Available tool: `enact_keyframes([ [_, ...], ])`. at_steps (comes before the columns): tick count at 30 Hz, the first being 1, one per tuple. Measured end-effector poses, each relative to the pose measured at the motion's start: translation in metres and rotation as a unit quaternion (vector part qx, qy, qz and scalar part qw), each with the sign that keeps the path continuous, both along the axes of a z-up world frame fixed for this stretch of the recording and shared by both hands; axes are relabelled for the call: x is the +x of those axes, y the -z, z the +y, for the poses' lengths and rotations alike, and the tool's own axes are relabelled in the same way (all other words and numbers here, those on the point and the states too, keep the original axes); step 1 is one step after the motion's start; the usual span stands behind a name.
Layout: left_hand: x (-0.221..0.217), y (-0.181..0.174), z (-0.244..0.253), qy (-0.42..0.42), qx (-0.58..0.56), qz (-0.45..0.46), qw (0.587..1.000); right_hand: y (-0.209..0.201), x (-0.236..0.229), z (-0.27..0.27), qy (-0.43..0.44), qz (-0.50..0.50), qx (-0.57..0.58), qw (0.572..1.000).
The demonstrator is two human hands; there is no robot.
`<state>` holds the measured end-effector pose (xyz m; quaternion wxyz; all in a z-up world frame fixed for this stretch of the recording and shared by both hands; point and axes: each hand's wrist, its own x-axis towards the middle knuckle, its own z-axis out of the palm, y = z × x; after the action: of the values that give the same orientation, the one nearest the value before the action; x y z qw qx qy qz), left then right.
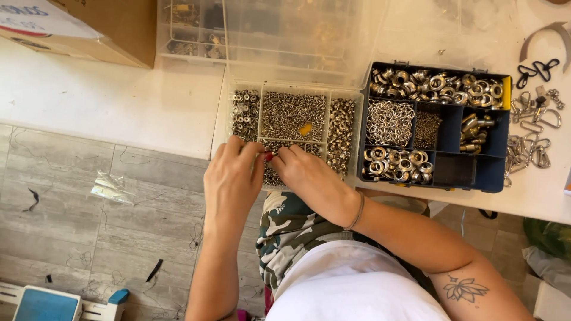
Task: Sorting and picking small metal hardware components like rings and grommets from a storage container.
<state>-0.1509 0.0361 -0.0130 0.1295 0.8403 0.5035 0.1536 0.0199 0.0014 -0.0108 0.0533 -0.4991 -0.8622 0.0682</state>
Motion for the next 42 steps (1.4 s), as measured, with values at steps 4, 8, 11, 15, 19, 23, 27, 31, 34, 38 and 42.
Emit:
enact_keyframes([
  [4,0.009,0.032,-0.001,0.013,0.019,0.105,0.994,0.003,0.011,-0.002,-0.026,-0.009,0.009,1.0],
  [8,0.019,0.036,0.0,-0.003,0.063,0.164,0.985,-0.017,0.027,-0.005,0.042,0.131,-0.072,0.988],
  [11,0.018,0.031,0.001,-0.01,0.043,0.125,0.991,-0.031,0.047,-0.004,0.103,0.312,-0.123,0.936],
  [15,0.015,0.003,-0.002,-0.017,-0.003,0.0,1.0,-0.02,0.063,-0.014,0.211,0.618,-0.255,0.713],
  [19,0.012,-0.013,-0.007,-0.028,-0.056,-0.124,0.99,-0.005,0.065,-0.007,0.22,0.703,-0.317,0.597],
  [23,0.004,0.002,-0.014,-0.099,-0.177,-0.306,0.93,0.01,0.059,-0.001,0.19,0.508,-0.222,0.81],
  [27,-0.004,0.016,-0.009,-0.125,-0.222,-0.383,0.888,0.017,0.042,-0.003,0.094,0.07,0.004,0.993],
  [31,-0.002,0.014,-0.009,-0.142,-0.214,-0.411,0.875,0.027,0.027,-0.004,0.041,-0.01,0.087,0.995],
  [34,0.001,0.009,-0.012,-0.133,-0.213,-0.413,0.875,0.025,0.024,-0.004,0.038,-0.027,0.125,0.991],
  [38,0.018,-0.009,-0.012,-0.093,-0.245,-0.407,0.875,0.015,0.036,0.0,0.078,0.132,0.029,0.988],
  [42,0.026,-0.012,-0.015,-0.031,-0.261,-0.393,0.881,-0.012,0.051,0.001,0.128,0.291,-0.075,0.945],
])
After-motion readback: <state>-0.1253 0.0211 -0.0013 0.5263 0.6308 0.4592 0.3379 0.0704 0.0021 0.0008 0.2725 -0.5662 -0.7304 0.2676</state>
